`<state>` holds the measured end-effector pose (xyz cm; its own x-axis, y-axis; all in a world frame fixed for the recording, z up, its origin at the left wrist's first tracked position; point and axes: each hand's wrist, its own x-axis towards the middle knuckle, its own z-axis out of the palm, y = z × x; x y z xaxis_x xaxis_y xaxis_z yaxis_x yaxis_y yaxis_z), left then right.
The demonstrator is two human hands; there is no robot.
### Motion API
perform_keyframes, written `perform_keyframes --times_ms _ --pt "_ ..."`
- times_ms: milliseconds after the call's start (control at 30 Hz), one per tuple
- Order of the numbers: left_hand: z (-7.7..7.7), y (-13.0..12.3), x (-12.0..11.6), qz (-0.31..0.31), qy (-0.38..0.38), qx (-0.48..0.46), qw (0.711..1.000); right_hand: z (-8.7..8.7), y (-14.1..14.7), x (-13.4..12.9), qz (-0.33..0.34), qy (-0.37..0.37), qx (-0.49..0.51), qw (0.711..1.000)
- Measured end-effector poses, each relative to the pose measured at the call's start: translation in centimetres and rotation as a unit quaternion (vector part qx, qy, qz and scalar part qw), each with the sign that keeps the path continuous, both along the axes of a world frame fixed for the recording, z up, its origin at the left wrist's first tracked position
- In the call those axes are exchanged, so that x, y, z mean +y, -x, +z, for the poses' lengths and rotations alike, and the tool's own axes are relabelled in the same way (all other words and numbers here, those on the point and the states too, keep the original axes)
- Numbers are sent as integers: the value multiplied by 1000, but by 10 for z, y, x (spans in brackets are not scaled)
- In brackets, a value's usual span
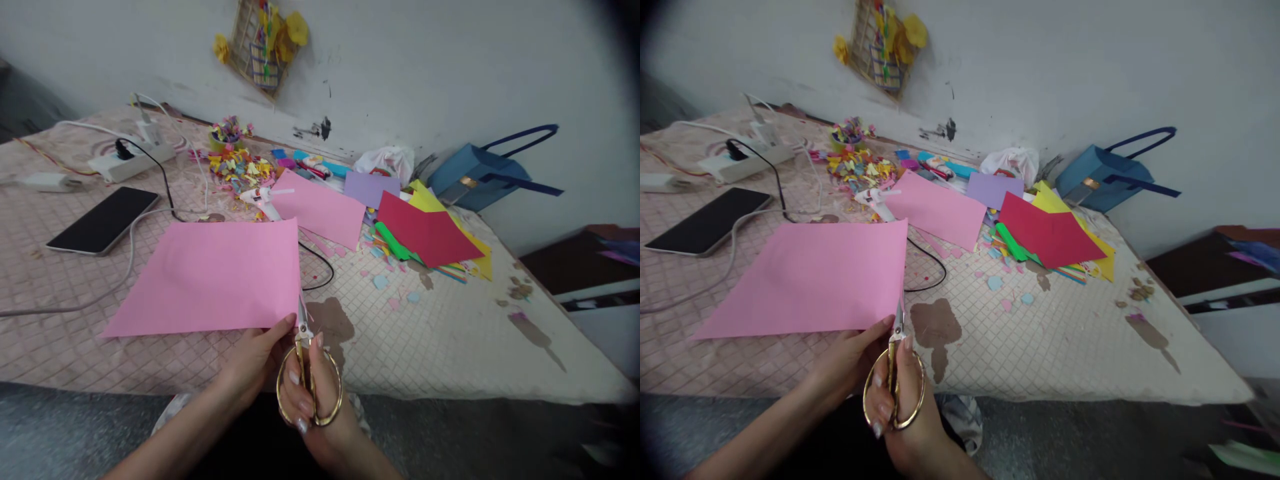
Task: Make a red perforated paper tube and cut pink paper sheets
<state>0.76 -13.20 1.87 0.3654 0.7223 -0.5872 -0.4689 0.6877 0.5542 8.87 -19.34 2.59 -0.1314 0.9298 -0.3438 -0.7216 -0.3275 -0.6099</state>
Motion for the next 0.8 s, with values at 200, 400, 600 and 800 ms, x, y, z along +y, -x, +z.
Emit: perform_keyframes --times_ms 200,400,600,800 --pt "0 2 -2 -11 -13 -7 1000 3 0 3 5 13 11 1000" --pt "0 3 -4 -26 -13 5 1000 1 1 3 -7 3 8 1000" --pt "-1 2 -3 -15 -18 5 1000 0 2 2 -14 4 -21 1000" --pt "-2 3 -5 -25 -3 9 1000 3 1 4 -10 24 -35 999"
